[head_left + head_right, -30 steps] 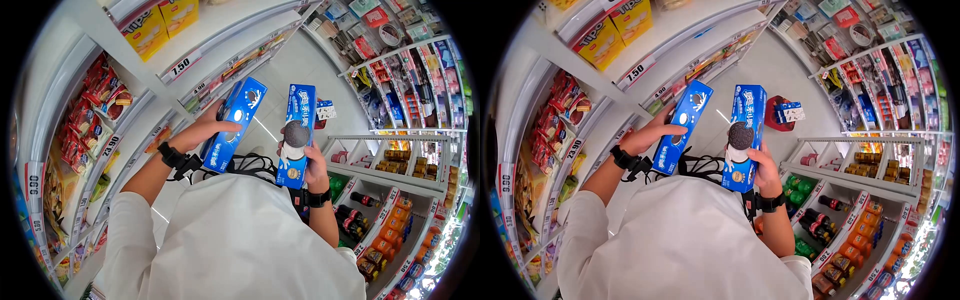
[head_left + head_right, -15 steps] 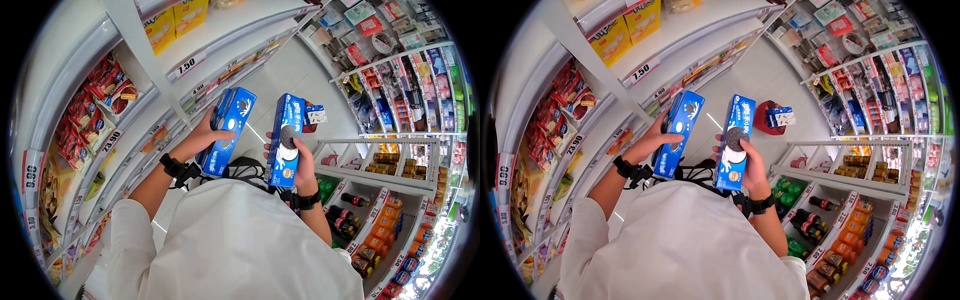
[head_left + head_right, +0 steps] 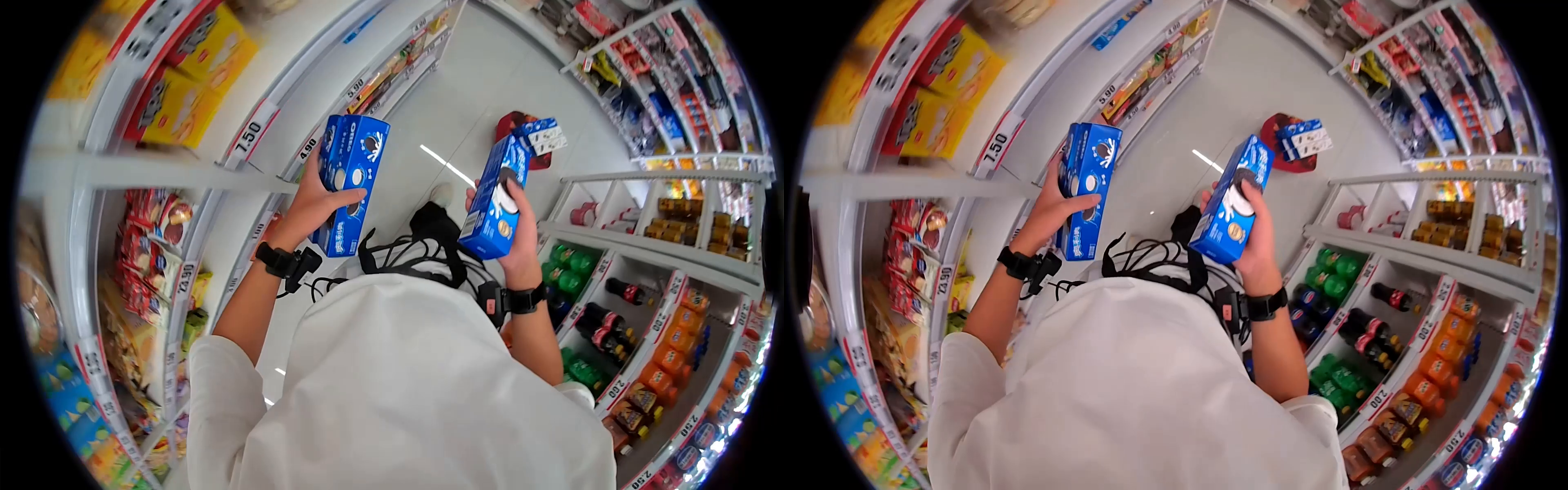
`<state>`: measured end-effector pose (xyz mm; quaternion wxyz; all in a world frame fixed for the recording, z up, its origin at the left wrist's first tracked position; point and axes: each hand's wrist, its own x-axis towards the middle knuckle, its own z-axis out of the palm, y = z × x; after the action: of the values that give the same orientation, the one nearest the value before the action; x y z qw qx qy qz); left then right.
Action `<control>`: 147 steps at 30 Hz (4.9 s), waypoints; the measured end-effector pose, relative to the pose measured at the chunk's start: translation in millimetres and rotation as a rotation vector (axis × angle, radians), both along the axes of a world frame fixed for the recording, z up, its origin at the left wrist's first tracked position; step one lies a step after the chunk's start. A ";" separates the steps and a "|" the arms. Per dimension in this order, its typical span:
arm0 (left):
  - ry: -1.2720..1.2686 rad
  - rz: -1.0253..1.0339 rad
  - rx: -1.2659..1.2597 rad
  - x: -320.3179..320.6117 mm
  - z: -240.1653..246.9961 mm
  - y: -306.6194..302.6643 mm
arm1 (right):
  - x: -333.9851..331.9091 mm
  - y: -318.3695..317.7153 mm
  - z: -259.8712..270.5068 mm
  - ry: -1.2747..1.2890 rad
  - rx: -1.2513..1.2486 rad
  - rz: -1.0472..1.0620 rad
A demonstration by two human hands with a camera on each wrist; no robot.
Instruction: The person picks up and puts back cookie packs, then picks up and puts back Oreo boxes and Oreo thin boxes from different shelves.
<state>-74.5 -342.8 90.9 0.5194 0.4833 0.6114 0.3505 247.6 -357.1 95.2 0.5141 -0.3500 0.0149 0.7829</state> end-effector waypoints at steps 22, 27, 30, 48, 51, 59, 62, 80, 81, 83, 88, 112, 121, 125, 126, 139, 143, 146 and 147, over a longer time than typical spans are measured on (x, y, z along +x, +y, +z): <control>1.236 0.103 -0.090 -57.6 -87.3 125.3 | 43.8 116.6 -80.7 -0.070 -0.318 0.108; 1.169 0.228 -0.229 -75.1 -96.8 137.9 | 12.2 122.5 -105.7 -0.196 -0.334 0.212; 1.113 0.210 -0.160 -94.4 -114.0 142.9 | -2.3 125.4 -124.9 -0.207 -0.370 0.250; 0.926 0.332 -0.313 -118.7 -145.2 153.0 | -51.6 120.4 -172.8 -0.297 -0.489 0.430; 0.981 0.282 -0.324 -124.6 -144.6 149.9 | -55.7 122.6 -171.3 -0.302 -0.477 0.439; 1.031 0.391 -0.007 -130.5 -139.8 140.5 | -59.2 123.7 -173.4 -0.299 -0.470 0.449; 1.038 0.375 -0.095 -122.3 -136.3 143.0 | -57.9 123.2 -172.8 -0.299 -0.477 0.433; 1.241 0.468 0.030 -116.5 -119.0 142.5 | -49.2 117.7 -178.7 -0.316 -0.465 0.419; 1.277 0.462 0.058 -115.4 -116.3 141.9 | -48.6 117.6 -179.7 -0.316 -0.463 0.424; 1.256 0.453 0.074 -106.7 -109.8 138.8 | -46.8 116.9 -182.1 -0.313 -0.463 0.431; 1.164 0.421 0.041 -104.6 -99.6 132.8 | -44.1 117.4 -184.9 -0.326 -0.427 0.508; 1.406 0.145 0.182 -61.4 -95.5 116.9 | -48.9 128.7 -182.4 -0.261 -0.342 0.550; 0.174 -0.021 -0.321 54.8 -126.7 94.5 | -51.3 132.1 -180.0 -0.095 -0.292 0.722; 0.055 0.215 -0.379 63.7 -130.9 90.4 | -55.3 127.9 -178.1 -0.162 -0.129 0.741; 0.173 0.294 -0.297 61.3 -129.6 91.2 | -56.1 127.8 -179.1 -0.208 -0.072 0.764; -1.581 1.373 0.032 -35.8 -109.0 144.8 | -56.3 144.0 -181.8 -0.207 -0.154 0.754; -1.628 1.502 0.082 -45.5 -108.6 152.5 | -55.0 143.7 -184.7 -0.211 -0.183 0.741; -1.592 1.590 0.077 -62.0 -109.1 153.4 | -53.9 144.9 -186.2 -0.211 -0.179 0.731; -1.563 1.606 0.062 -69.1 -110.9 150.1 | -53.7 145.2 -186.3 -0.216 -0.190 0.735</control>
<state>-143.6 -192.7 -20.0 0.3717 -0.3913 0.2430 0.8060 193.9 -211.9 -91.0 0.1635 -0.4586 -0.0932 0.8685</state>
